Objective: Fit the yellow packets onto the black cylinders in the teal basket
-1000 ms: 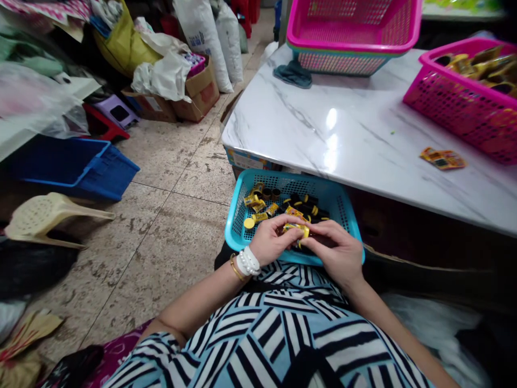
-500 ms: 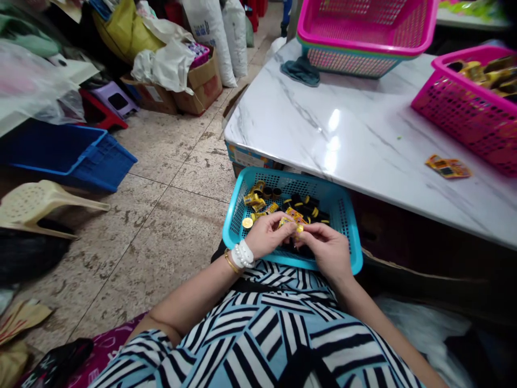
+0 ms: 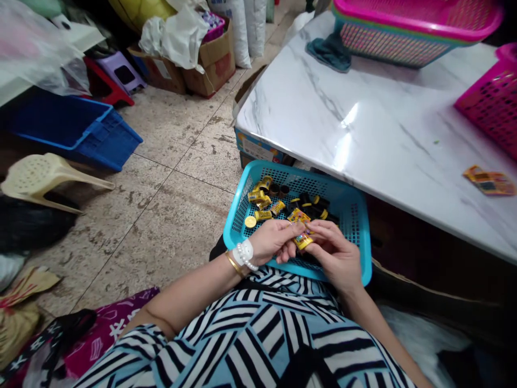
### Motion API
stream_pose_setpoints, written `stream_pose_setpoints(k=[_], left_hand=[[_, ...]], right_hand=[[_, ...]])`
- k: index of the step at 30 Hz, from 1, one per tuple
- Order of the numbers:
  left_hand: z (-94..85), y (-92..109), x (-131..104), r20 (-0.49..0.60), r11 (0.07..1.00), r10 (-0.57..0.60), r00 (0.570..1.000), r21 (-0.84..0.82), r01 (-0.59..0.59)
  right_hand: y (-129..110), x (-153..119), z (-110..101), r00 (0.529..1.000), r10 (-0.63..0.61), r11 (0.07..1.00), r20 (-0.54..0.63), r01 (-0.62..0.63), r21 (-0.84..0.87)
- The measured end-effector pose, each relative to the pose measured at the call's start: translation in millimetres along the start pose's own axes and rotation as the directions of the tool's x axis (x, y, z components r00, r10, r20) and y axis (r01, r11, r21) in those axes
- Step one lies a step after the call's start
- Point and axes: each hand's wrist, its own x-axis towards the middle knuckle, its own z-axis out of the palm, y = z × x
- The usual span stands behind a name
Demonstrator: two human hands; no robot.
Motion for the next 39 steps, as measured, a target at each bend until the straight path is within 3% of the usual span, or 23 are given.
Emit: stream_pose_setpoints(k=[2, 5, 11, 15, 22, 26, 30, 35, 37, 39], left_hand=[[-0.7, -1, 0, -0.035, 1.000, -0.007, 0.999, 0.018, 0.007], [-1.3, -2, 0, 0.000, 0.999, -0.041, 0.999, -0.027, 0.041], [-3.5, -5, -1, 0.030, 0.996, -0.035, 0.999, -0.079, 0.038], [-3.3, -7, -2, 0.052, 0.983, -0.072, 0.996, -0.166, 0.080], [2.8, -4, 6, -0.116, 0.989, 0.064, 0.991, -0.128, -0.079], [3.7, -4, 9, -0.104, 0.991, 0.105, 0.989, -0.076, -0.113], [2.7, -3, 6, -0.047, 0.975, 0.220, 0.974, 0.025, -0.219], [2.4, -4, 2, 0.081, 0.958, 0.268, 0.960, 0.087, -0.274], [2.6, -6, 1, 0.075, 0.918, 0.360, 0.930, 0.150, -0.368], [2.5, -7, 0, 0.070, 0.858, 0.447, 0.892, 0.249, -0.450]], right_hand=[[-2, 1, 1, 0.999, -0.046, 0.997, -0.003, 0.046, -0.067], [-4, 3, -1, 0.993, -0.108, 0.986, -0.040, 0.102, -0.130], [-8, 4, -4, 0.984, -0.151, 0.961, 0.099, 0.169, -0.219], [-8, -1, -2, 0.969, -0.247, 0.936, 0.021, 0.244, -0.253], [-11, -12, 1, 0.974, -0.199, 0.918, -0.112, 0.145, -0.369], [-5, -15, 3, 0.971, -0.199, 0.891, -0.136, 0.121, -0.437], [-8, -15, -2, 0.984, -0.119, 0.931, -0.129, 0.065, -0.359], [-19, -17, -13, 0.978, -0.202, 0.878, -0.054, 0.156, -0.452], [-19, -18, -11, 0.986, -0.136, 0.923, -0.094, 0.092, -0.373], [-18, -19, -6, 0.989, 0.020, 0.971, -0.148, -0.055, -0.233]])
